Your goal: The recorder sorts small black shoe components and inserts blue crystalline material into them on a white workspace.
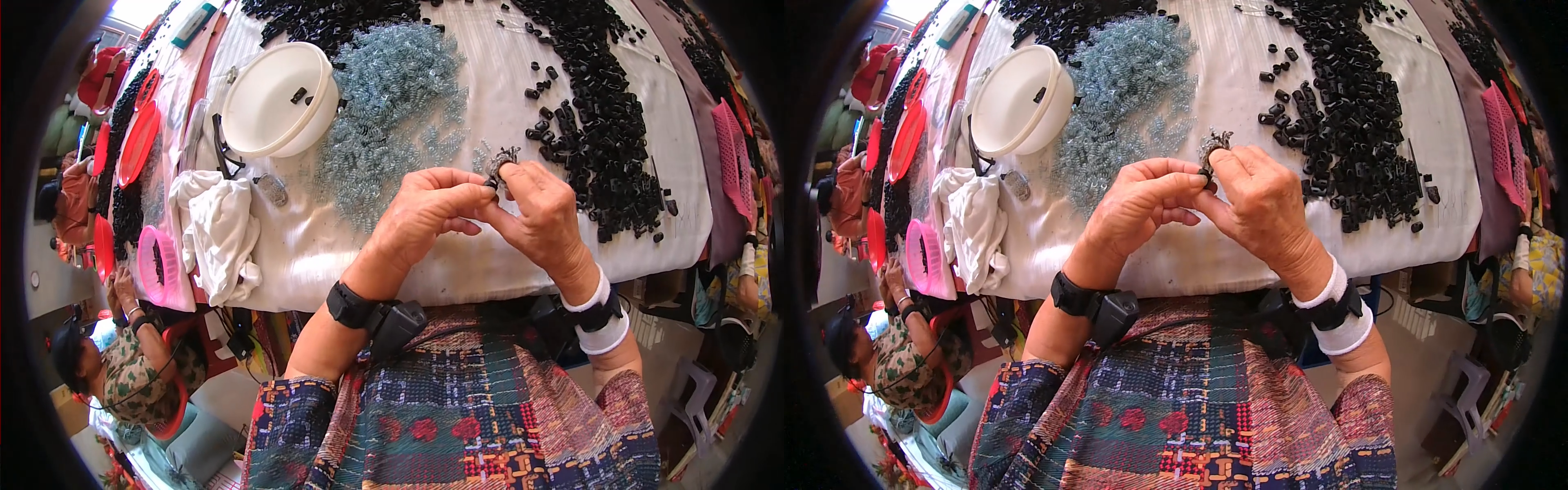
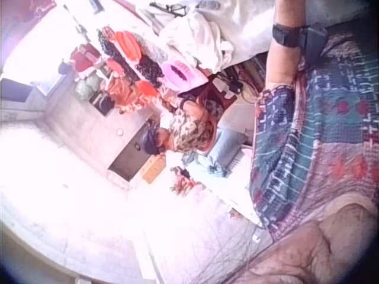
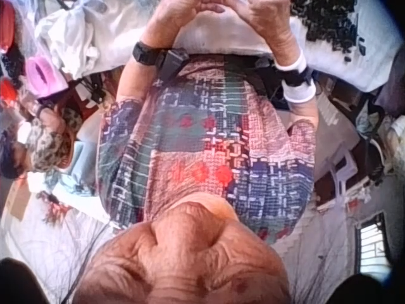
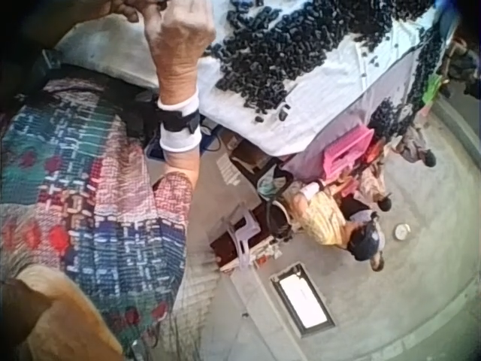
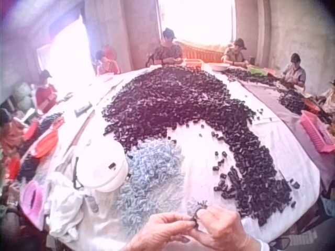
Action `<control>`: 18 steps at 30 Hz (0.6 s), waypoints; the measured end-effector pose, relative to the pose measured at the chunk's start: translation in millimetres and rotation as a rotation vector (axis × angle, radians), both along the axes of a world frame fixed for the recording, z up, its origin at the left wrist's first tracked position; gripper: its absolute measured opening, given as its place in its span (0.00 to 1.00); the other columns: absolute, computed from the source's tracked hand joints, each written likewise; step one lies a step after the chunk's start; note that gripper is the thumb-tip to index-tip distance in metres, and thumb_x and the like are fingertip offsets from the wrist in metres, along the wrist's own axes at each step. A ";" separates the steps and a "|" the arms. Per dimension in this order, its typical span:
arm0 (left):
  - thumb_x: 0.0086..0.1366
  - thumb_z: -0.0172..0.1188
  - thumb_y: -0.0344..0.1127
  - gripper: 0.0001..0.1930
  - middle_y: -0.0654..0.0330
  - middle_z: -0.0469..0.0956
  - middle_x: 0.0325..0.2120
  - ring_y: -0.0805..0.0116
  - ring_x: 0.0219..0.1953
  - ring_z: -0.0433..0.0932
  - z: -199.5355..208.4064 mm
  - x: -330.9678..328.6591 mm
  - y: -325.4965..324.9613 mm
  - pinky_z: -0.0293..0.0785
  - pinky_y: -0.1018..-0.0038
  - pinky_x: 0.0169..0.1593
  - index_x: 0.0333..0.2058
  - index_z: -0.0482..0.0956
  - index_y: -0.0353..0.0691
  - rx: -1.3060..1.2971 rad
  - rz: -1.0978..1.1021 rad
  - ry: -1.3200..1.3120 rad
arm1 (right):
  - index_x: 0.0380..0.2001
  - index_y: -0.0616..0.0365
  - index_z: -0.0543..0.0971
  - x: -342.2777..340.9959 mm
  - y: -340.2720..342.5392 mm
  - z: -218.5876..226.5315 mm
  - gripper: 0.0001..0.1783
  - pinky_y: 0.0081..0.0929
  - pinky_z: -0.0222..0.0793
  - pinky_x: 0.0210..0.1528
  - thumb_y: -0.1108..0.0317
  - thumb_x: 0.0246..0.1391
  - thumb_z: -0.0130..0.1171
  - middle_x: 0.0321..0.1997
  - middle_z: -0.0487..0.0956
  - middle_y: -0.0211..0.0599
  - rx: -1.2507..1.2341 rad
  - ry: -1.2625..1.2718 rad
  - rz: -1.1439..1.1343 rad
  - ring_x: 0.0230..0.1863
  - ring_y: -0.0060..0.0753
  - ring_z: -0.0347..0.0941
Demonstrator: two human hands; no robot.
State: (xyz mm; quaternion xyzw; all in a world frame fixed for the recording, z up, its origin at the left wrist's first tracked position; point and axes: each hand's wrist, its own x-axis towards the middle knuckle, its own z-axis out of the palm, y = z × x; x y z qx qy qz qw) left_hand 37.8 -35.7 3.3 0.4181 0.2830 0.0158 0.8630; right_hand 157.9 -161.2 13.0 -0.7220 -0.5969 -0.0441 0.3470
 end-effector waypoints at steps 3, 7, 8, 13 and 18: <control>0.57 0.60 0.31 0.11 0.54 0.79 0.32 0.67 0.30 0.79 1.3 0.2 1.6 0.77 0.72 0.32 0.38 0.75 0.34 -0.030 0.003 -0.020 | 0.29 0.62 0.72 1.2 -1.6 4.1 0.15 0.32 0.68 0.25 0.69 0.37 0.65 0.22 0.71 0.40 -0.015 -0.028 -0.017 0.26 0.42 0.71; 0.57 0.61 0.33 0.14 0.51 0.79 0.33 0.65 0.32 0.80 12.8 -10.7 20.4 0.77 0.73 0.32 0.40 0.73 0.34 -0.042 0.198 -0.125 | 0.34 0.65 0.73 17.5 -19.3 5.3 0.16 0.27 0.69 0.26 0.73 0.39 0.64 0.25 0.73 0.40 0.116 0.131 -0.151 0.25 0.36 0.71; 0.57 0.61 0.33 0.13 0.51 0.79 0.34 0.64 0.32 0.80 15.8 -17.5 30.3 0.77 0.73 0.32 0.40 0.73 0.35 -0.015 0.255 -0.176 | 0.36 0.66 0.73 23.5 -24.9 6.2 0.17 0.25 0.69 0.26 0.75 0.40 0.64 0.25 0.73 0.39 0.148 0.172 -0.223 0.24 0.34 0.72; 0.62 0.55 0.34 0.11 0.53 0.77 0.40 0.68 0.37 0.79 17.4 -42.7 94.6 0.79 0.74 0.35 0.42 0.72 0.36 0.038 0.447 -0.175 | 0.37 0.66 0.73 42.1 -52.5 5.4 0.14 0.24 0.69 0.25 0.79 0.43 0.60 0.26 0.73 0.40 0.096 0.294 -0.404 0.23 0.30 0.72; 0.64 0.52 0.32 0.11 0.53 0.76 0.42 0.67 0.39 0.79 14.3 -51.0 148.7 0.80 0.75 0.37 0.44 0.71 0.34 -0.012 0.564 -0.216 | 0.35 0.65 0.73 43.9 -68.2 -3.0 0.14 0.28 0.70 0.28 0.82 0.41 0.57 0.27 0.73 0.44 0.015 0.108 -0.293 0.26 0.40 0.73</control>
